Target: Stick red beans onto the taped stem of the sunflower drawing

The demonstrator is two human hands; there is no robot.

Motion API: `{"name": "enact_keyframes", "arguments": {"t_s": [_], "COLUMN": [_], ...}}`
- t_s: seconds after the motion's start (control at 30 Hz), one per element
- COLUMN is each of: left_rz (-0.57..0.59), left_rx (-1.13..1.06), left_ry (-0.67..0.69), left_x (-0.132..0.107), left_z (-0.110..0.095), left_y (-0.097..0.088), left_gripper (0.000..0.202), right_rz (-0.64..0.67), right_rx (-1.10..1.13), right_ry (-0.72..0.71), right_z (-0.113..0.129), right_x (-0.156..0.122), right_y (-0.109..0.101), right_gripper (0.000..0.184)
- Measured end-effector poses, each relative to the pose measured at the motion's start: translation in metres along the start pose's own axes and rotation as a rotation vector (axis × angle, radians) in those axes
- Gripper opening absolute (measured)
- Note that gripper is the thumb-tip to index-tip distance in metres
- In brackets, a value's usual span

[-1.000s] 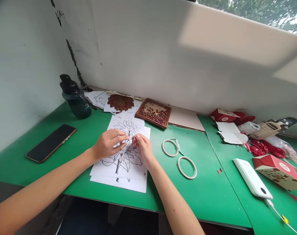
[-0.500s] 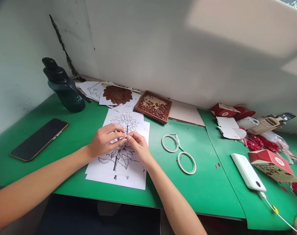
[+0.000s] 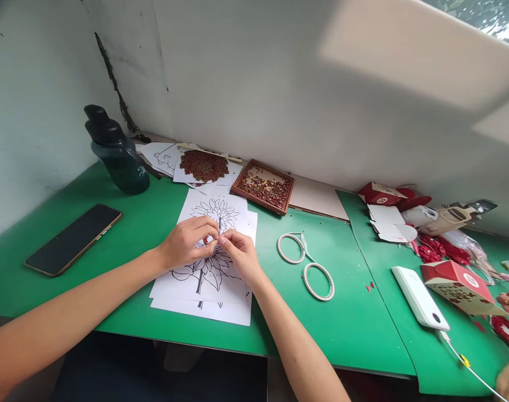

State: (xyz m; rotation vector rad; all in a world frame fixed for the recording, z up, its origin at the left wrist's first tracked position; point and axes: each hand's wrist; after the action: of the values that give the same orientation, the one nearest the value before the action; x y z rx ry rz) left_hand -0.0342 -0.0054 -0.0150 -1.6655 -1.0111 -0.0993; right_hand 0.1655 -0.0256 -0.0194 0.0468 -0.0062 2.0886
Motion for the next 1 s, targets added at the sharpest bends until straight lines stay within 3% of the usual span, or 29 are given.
{"name": "enact_keyframes", "arguments": {"t_s": [0.4,0.6,0.7,0.8,1.0], "left_rz": [0.034,0.009,-0.074,-0.137,0.059], "left_rx": [-0.042,-0.162,-0.213,-0.25,-0.262], "left_ry": [-0.008,-0.133,-0.211,-0.297,-0.412], "left_x": [-0.002,-0.006,-0.006,-0.007,-0.009], "left_z": [0.006,0.013,0.025,0.038,0.041], "left_y": [-0.001,-0.01,-0.017,-0.023,-0.027], "left_gripper": [0.012,0.01,0.006,0.005,0.006], "right_rz": [-0.036,-0.055,0.021,0.102,0.206], "right_rx": [-0.048,-0.379,-0.589,-0.668,-0.716], "right_ry": [0.001,-0.13,-0.203,-0.221,-0.219], "right_z": [0.0,-0.004,-0.005,-0.003,-0.001], "right_x": [-0.001,-0.004,-0.007,-0.01,-0.012], "right_y": [0.001,-0.004,-0.005,-0.005,-0.005], "right_gripper": [0.032,0.015,0.005,0.009,0.02]}}
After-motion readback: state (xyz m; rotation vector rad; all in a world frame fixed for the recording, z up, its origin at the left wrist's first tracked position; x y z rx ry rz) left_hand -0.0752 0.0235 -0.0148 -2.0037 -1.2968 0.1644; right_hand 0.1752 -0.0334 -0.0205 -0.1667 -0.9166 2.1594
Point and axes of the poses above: each hand's wrist, its own x-axis towards the middle knuckle, its own y-axis out of the palm, z = x × y, and after that the axes turned 12 degrees about z, right-handed
